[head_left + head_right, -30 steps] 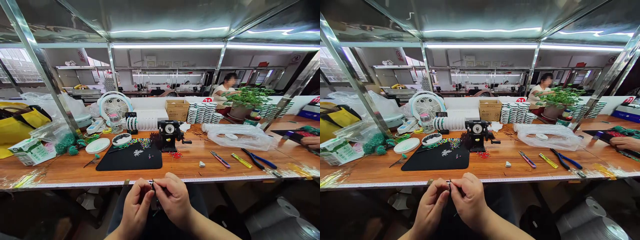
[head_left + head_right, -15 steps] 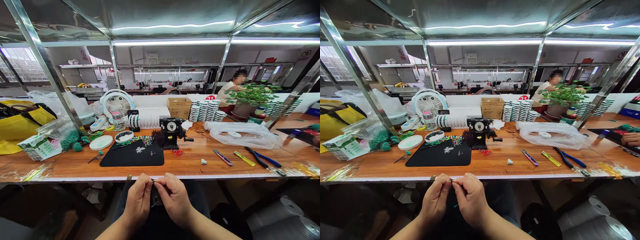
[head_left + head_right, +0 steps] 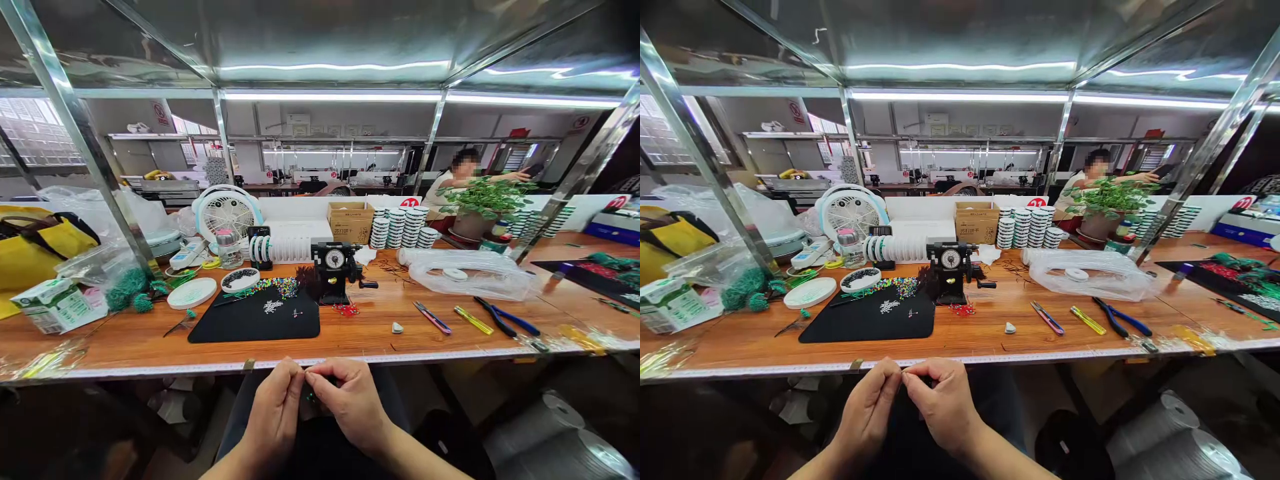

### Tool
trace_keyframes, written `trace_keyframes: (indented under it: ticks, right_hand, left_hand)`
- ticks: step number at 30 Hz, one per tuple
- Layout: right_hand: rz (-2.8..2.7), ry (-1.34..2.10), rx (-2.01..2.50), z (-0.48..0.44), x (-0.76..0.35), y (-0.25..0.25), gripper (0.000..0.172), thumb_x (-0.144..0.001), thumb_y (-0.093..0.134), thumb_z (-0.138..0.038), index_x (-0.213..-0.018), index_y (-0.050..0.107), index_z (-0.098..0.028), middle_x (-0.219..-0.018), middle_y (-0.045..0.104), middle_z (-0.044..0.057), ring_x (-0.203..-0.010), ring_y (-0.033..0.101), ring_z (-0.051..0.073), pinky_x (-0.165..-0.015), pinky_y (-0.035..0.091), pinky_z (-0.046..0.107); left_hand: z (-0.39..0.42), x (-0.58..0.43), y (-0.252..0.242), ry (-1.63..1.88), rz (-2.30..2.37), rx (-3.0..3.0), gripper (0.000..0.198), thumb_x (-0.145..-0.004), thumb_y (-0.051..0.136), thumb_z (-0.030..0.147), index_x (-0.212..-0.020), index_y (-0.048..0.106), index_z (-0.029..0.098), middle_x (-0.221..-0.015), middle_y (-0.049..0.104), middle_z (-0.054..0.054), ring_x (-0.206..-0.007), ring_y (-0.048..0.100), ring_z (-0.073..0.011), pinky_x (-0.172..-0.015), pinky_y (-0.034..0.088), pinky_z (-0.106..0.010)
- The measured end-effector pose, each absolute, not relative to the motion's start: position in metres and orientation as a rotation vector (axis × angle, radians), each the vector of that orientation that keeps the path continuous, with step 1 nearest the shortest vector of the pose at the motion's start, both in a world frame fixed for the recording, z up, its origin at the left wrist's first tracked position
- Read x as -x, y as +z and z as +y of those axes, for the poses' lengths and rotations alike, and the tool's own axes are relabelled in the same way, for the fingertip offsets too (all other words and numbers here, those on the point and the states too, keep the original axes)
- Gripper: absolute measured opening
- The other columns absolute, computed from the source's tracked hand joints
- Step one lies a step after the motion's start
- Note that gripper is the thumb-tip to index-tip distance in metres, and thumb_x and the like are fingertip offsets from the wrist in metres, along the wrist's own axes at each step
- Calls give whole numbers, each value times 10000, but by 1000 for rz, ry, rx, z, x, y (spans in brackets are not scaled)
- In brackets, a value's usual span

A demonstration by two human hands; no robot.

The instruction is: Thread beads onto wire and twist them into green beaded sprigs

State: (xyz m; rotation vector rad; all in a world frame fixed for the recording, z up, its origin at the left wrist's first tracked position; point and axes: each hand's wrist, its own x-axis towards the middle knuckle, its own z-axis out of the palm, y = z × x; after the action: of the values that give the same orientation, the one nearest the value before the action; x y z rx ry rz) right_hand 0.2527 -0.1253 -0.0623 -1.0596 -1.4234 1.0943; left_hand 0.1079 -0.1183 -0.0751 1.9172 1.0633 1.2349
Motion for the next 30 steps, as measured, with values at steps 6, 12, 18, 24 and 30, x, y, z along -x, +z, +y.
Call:
trace_keyframes:
  ticks: [6, 12, 18, 24, 30]
  right_hand:
    - [-1677, 839, 1019, -130, -266, -61, 177, -848, 528, -218, -813, 697, -175, -691, 616, 16, -646, 538, 122, -632, 408, 228]
    - [-1837, 636, 1008, -131, -271, -66, 170, -849, 502, -170, -847, 672, -180, -726, 632, 20, -665, 544, 120, -639, 390, 230]
    - [-1859, 541, 1071, -130, -268, -72, 148, -813, 534, -168, -754, 669, -160, -647, 616, 17, -601, 523, 117, -582, 364, 232]
    - [-1849, 681, 1039, -127, -265, -72, 145, -845, 522, -190, -808, 662, -182, -708, 645, 10, -652, 557, 114, -626, 390, 216]
    - [-1956, 588, 998, -127, -265, -72, 157, -854, 490, -192, -834, 645, -178, -697, 608, 19, -661, 524, 127, -634, 375, 237]
  left_hand:
    - [-124, -116, -66, 1053, 973, -1342, 302, -860, 466, 412, -658, 448, 188, -561, 378, 47, -515, 315, -103, -481, 286, -213]
    - [-125, -120, -74, 1020, 901, -1097, 331, -799, 561, 444, -646, 431, 180, -548, 333, 67, -509, 264, -81, -469, 256, -191]
    - [-127, -122, -79, 1010, 898, -1025, 339, -771, 594, 453, -643, 447, 177, -547, 333, 67, -504, 253, -77, -455, 228, -189]
    - [-126, -119, -79, 1057, 875, -999, 344, -764, 604, 455, -629, 454, 175, -519, 327, 75, -480, 245, -70, -440, 228, -179]
    - [-128, -116, -79, 1084, 881, -944, 343, -745, 630, 440, -616, 461, 172, -522, 335, 73, -475, 247, -64, -436, 237, -173]
